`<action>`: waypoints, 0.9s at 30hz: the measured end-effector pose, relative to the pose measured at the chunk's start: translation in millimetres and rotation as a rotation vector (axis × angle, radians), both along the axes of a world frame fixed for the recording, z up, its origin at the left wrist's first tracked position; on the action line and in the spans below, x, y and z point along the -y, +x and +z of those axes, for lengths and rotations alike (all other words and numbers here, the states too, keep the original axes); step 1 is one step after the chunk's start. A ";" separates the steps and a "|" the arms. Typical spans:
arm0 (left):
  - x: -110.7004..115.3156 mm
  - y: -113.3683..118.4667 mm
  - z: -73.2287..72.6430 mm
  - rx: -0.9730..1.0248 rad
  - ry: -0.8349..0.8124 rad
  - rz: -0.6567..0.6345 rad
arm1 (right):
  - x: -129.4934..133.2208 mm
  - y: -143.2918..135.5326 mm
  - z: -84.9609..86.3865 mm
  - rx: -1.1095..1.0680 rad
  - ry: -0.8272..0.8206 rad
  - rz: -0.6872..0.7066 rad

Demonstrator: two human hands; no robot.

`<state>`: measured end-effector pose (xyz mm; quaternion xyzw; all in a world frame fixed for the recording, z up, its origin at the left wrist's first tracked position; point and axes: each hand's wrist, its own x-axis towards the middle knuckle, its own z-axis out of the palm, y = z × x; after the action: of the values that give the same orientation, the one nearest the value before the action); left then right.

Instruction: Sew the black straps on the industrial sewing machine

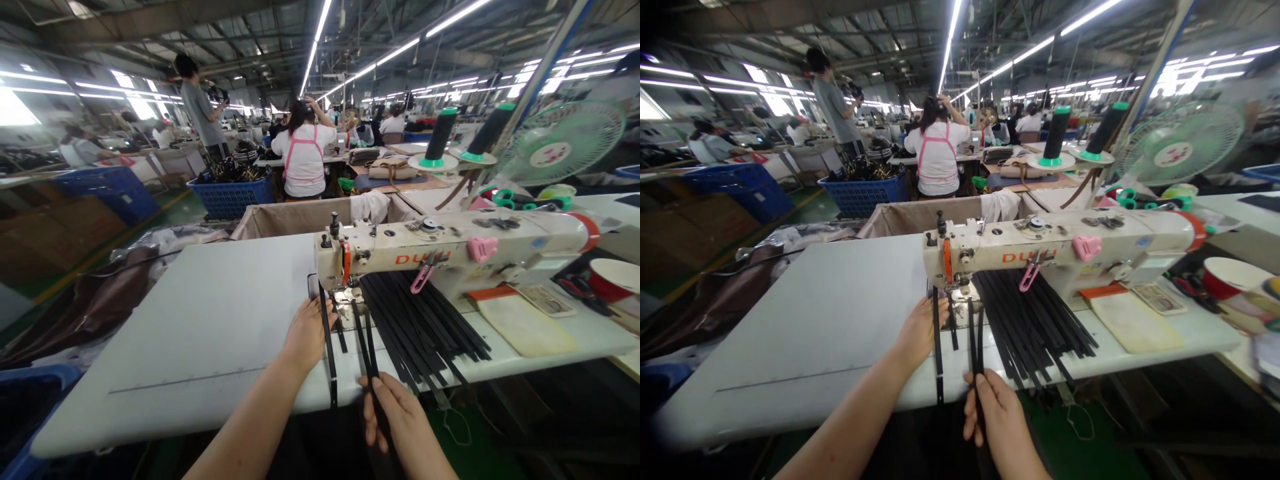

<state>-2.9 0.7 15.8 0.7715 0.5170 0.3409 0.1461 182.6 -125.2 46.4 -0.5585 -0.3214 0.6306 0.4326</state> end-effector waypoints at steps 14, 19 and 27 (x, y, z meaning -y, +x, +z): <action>-2.9 -0.6 -5.0 0.025 0.077 -0.029 | 9.6 -2.1 -4.1 -0.028 -0.062 -0.011; -3.8 -2.7 -11.1 -0.010 0.082 0.000 | 9.1 -1.1 -5.4 -0.045 -0.069 0.033; -2.2 -0.8 -13.3 -0.106 0.137 0.029 | 12.0 -1.4 -12.3 -0.038 -0.069 0.068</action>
<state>-3.7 2.9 2.5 0.7890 0.5108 0.3360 0.0605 181.2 -137.2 34.0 -0.5497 -0.3098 0.6663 0.3974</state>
